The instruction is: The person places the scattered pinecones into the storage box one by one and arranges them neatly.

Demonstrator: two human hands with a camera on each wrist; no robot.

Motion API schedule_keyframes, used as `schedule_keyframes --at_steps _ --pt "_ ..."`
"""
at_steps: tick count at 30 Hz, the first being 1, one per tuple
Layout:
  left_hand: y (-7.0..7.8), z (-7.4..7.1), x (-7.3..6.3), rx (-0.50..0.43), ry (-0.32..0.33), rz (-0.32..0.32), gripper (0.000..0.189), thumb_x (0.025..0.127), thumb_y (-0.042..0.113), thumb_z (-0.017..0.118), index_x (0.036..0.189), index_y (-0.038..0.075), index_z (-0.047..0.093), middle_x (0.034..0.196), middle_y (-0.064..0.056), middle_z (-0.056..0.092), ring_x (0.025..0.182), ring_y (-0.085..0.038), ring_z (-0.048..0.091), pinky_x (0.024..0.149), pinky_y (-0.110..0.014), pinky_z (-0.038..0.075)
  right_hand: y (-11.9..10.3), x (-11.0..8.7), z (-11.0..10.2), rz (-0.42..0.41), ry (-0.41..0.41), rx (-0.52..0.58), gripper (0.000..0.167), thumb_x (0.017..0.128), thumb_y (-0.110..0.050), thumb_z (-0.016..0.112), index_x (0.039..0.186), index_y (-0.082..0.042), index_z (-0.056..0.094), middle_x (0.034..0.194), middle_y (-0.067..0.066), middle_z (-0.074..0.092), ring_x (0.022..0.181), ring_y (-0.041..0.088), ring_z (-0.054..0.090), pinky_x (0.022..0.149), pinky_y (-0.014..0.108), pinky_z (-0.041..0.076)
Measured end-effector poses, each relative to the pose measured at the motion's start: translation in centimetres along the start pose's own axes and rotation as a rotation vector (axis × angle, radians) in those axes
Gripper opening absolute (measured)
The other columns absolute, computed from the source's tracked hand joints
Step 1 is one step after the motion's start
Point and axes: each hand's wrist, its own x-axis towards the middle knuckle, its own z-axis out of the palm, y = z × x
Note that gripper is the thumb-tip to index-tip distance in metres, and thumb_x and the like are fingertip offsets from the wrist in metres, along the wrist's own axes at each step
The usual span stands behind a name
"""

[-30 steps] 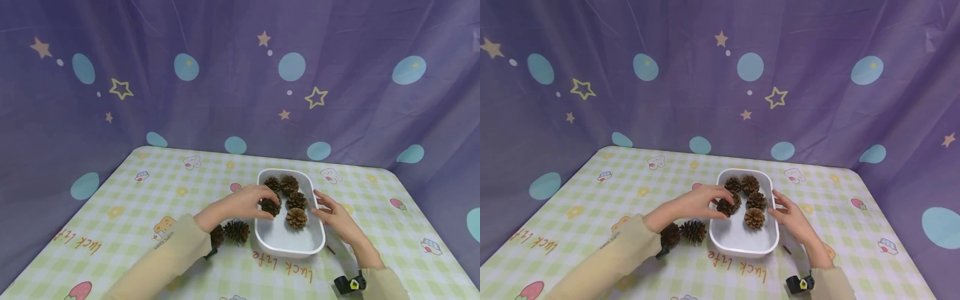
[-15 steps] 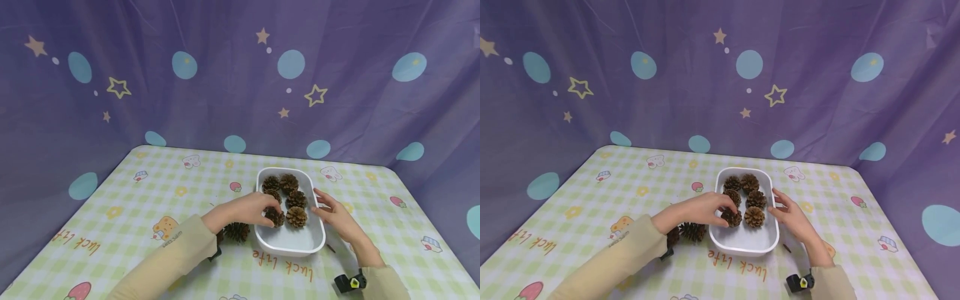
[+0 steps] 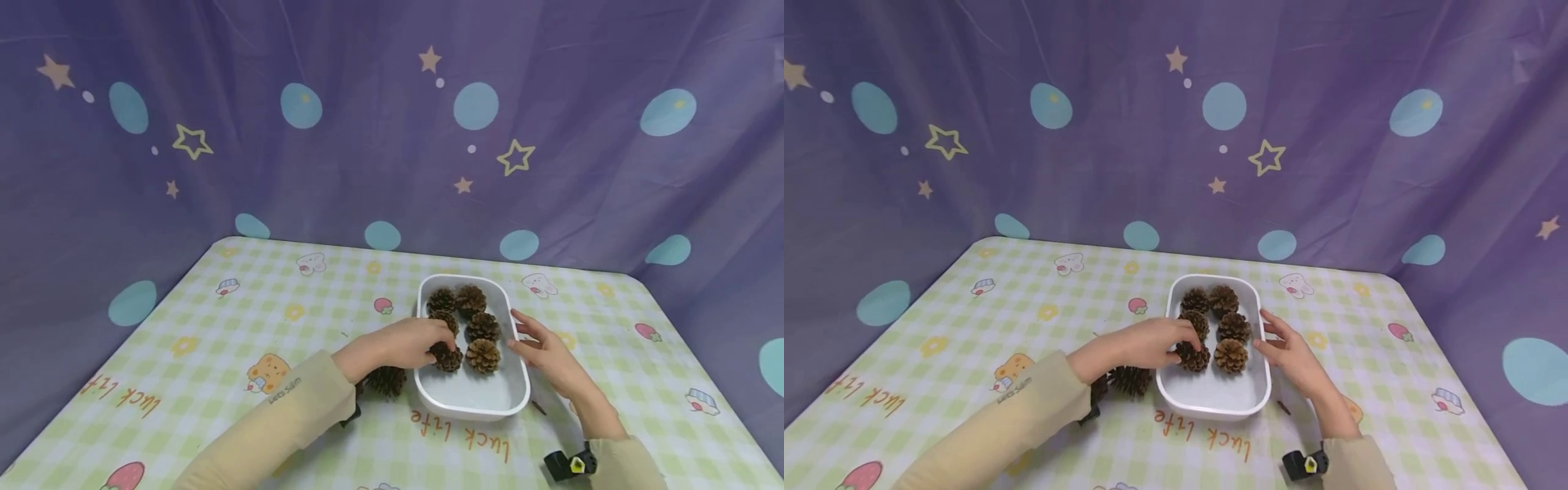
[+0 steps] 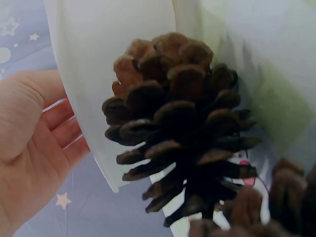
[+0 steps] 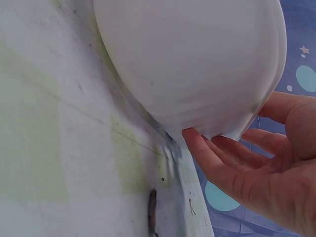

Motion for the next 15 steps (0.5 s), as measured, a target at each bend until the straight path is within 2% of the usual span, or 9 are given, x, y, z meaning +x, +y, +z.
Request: schedule_keyframes --at_steps 7,15 --pt "0.21 0.01 0.01 0.077 0.027 -0.022 0.032 0.084 0.012 0.064 0.114 0.021 0.060 0.115 0.004 0.056 0.103 -0.010 0.056 0.083 -0.021 0.048 0.00 0.13 0.04 0.004 0.000 0.012 0.068 0.092 -0.021 0.055 0.147 -0.012 0.016 0.139 0.026 0.030 0.123 0.040 0.039 0.081 0.033 0.050" --pt "-0.04 0.34 -0.16 0.078 0.049 -0.020 0.033 0.082 0.017 0.068 0.113 0.023 0.060 0.113 0.006 0.056 0.095 -0.008 0.057 0.082 -0.022 0.049 0.07 0.08 0.04 0.004 -0.003 0.010 0.068 0.091 -0.021 0.055 0.147 -0.011 0.017 0.139 0.027 0.030 0.123 0.040 0.039 0.083 0.034 0.050"
